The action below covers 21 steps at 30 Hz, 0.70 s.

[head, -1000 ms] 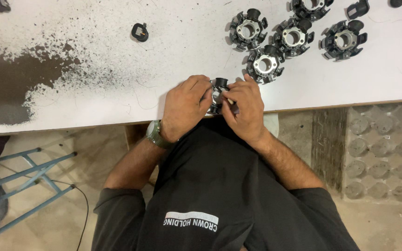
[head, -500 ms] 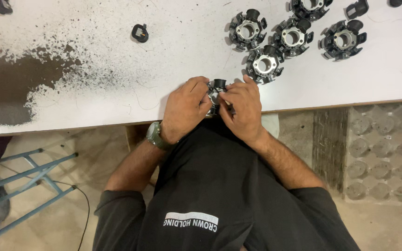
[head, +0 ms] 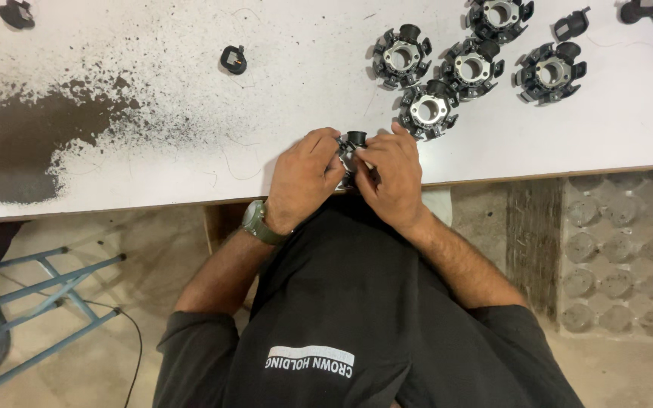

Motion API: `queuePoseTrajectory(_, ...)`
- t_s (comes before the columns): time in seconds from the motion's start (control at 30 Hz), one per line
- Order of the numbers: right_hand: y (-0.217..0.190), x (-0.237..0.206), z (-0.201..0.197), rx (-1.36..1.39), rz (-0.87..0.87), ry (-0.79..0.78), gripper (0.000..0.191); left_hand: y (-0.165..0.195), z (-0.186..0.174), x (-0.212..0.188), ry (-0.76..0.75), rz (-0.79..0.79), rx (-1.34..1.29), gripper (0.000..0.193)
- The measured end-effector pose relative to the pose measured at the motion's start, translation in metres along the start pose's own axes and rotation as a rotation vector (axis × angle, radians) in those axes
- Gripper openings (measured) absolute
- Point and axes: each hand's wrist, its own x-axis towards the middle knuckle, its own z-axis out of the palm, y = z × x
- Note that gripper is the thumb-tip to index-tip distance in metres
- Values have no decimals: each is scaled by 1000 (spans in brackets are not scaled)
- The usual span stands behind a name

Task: The person sits at a white workbench and assembles small black plastic clamp parts by hand, fitting components together one at a time and setting finished assemblies aside. Midway, the person sweeps loose parts into a pile on the bench and resumes assembling more parts.

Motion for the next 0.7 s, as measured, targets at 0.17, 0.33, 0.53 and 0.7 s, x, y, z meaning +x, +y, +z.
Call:
queuePoseTrajectory(0.17,0,0,1,-17,-23,-1,39,-2,0,0,7,-15,2,13)
queuePoseTrajectory(0.33,-1,2,1,-74,-20,-70,35,-9,5,-4,24,2,-10,13)
queuePoseTrajectory(0.53,0,2,-7,-21,35,-11,26,-5,-17,0,8,-28,202,15)
queuePoseTrajectory(0.7,29,-21,-61,-22,215,253,18,11,-33,8,37,20,383,79)
